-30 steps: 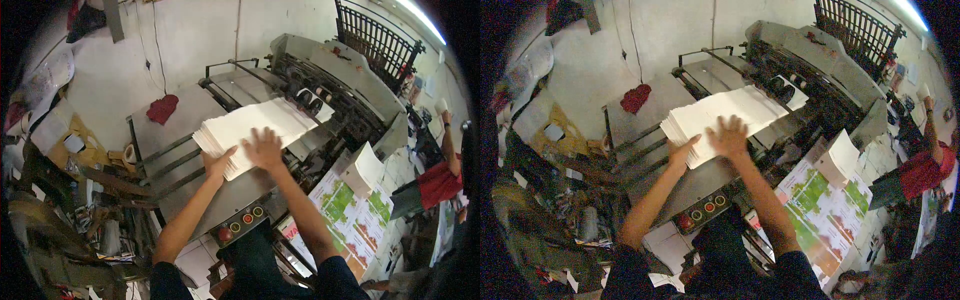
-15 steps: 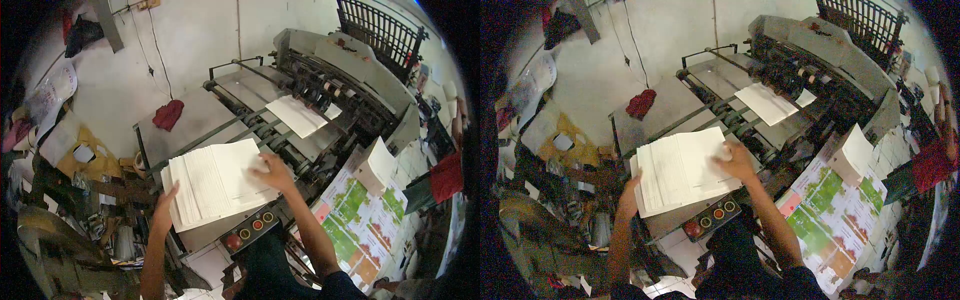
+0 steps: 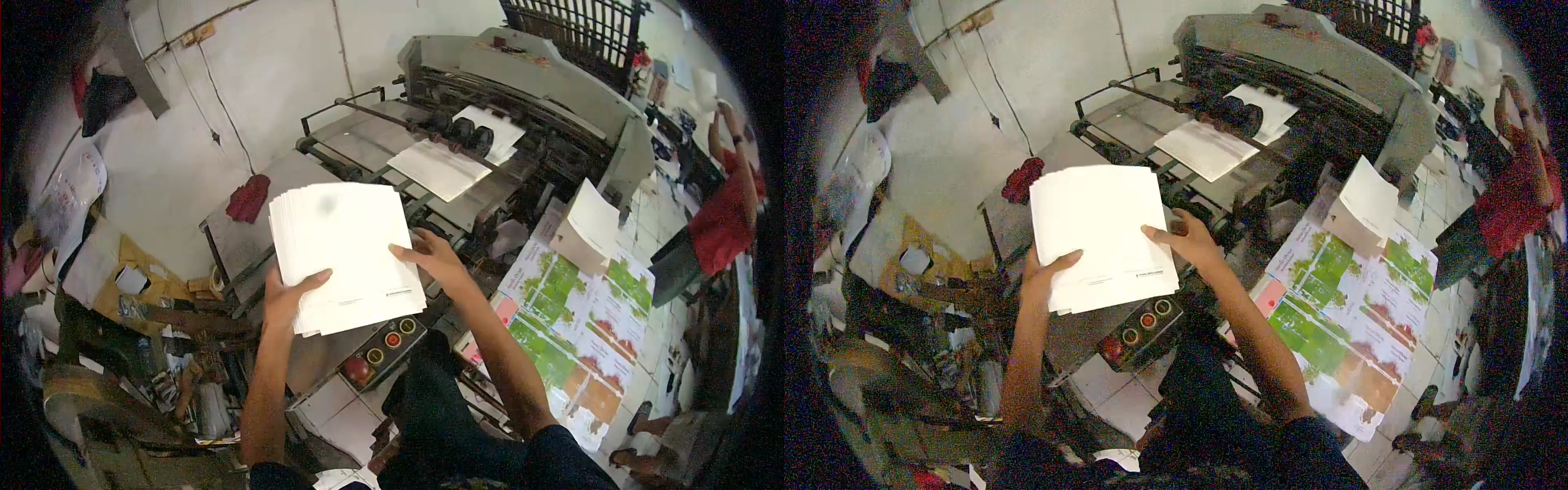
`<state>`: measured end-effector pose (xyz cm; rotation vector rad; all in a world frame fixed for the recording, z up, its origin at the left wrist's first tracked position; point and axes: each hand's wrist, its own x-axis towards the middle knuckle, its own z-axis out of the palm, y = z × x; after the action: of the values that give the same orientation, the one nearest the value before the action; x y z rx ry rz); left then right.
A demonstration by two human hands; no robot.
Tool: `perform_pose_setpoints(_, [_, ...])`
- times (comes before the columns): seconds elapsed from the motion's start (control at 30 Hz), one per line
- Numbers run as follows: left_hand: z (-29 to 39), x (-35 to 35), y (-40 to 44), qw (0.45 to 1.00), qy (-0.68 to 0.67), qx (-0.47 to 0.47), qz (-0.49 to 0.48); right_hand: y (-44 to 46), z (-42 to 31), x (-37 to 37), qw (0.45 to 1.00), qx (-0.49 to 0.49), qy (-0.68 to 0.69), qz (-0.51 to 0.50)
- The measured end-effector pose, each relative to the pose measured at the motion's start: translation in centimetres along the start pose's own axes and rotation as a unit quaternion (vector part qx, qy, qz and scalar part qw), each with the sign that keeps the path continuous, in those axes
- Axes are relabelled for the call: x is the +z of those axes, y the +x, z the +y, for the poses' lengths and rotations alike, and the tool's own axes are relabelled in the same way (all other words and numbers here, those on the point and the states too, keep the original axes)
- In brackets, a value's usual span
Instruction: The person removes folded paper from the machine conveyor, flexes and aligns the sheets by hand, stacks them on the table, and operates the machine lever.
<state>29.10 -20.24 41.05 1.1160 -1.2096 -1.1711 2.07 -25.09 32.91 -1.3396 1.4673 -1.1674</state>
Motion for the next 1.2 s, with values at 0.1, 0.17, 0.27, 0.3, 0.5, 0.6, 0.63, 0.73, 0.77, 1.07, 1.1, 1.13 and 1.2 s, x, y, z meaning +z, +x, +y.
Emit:
perform_pose_setpoints(0.1, [3.8,2.8,-3.3,0.999,-0.045,-0.028,-0.004,-5.6,-5.9,-3.7,0.931,0.055,0.300,-0.202])
perform_pose_setpoints(0.17, [3.4,4.7,-5.0,0.991,-0.108,-0.079,-0.024,-8.8,-7.0,-5.5,0.918,0.083,0.345,-0.178])
perform_pose_setpoints(0.27, [1.1,8.8,-6.5,0.989,-0.009,-0.034,-0.142,-13.5,-6.2,-9.5,0.933,0.075,0.341,-0.083])
perform_pose_setpoints(0.3, [1.2,10.9,-6.7,0.977,-0.030,-0.008,-0.209,-15.2,-4.8,-11.5,0.952,0.064,0.297,-0.030])
perform_pose_setpoints(0.5, [-3.8,22.2,-7.7,0.919,0.032,0.040,-0.391,-23.6,2.7,-21.1,0.974,0.013,0.117,0.196])
perform_pose_setpoints(0.6, [-7.4,25.5,-7.1,0.894,0.028,0.048,-0.445,-26.3,4.9,-23.7,0.965,-0.014,0.121,0.234])
perform_pose_setpoints(0.63, [-8.2,26.3,-7.2,0.878,0.064,0.093,-0.465,-27.0,5.8,-24.2,0.965,0.018,0.110,0.238])
perform_pose_setpoints(0.73, [-12.5,28.8,-7.5,0.828,-0.043,0.037,-0.558,-28.1,8.7,-24.4,0.968,0.007,0.018,0.251])
perform_pose_setpoints(0.77, [-12.6,29.4,-8.2,0.839,-0.065,0.059,-0.537,-28.8,10.5,-25.0,0.974,0.004,-0.015,0.227])
perform_pose_setpoints(1.07, [-22.4,29.5,-8.4,0.884,-0.013,0.079,-0.460,-27.9,7.9,-23.7,0.952,-0.012,0.017,0.306])
perform_pose_setpoints(1.1, [-19.8,29.6,-9.0,0.871,-0.034,0.071,-0.484,-27.9,8.5,-25.0,0.964,-0.033,0.061,0.258])
perform_pose_setpoints(1.13, [-17.3,29.6,-9.5,0.858,-0.055,0.061,-0.507,-28.0,8.6,-25.5,0.971,-0.050,0.107,0.207])
perform_pose_setpoints(1.2, [-18.3,30.2,-9.7,0.863,-0.010,0.000,-0.505,-27.3,8.5,-24.8,0.951,-0.075,0.177,0.242])
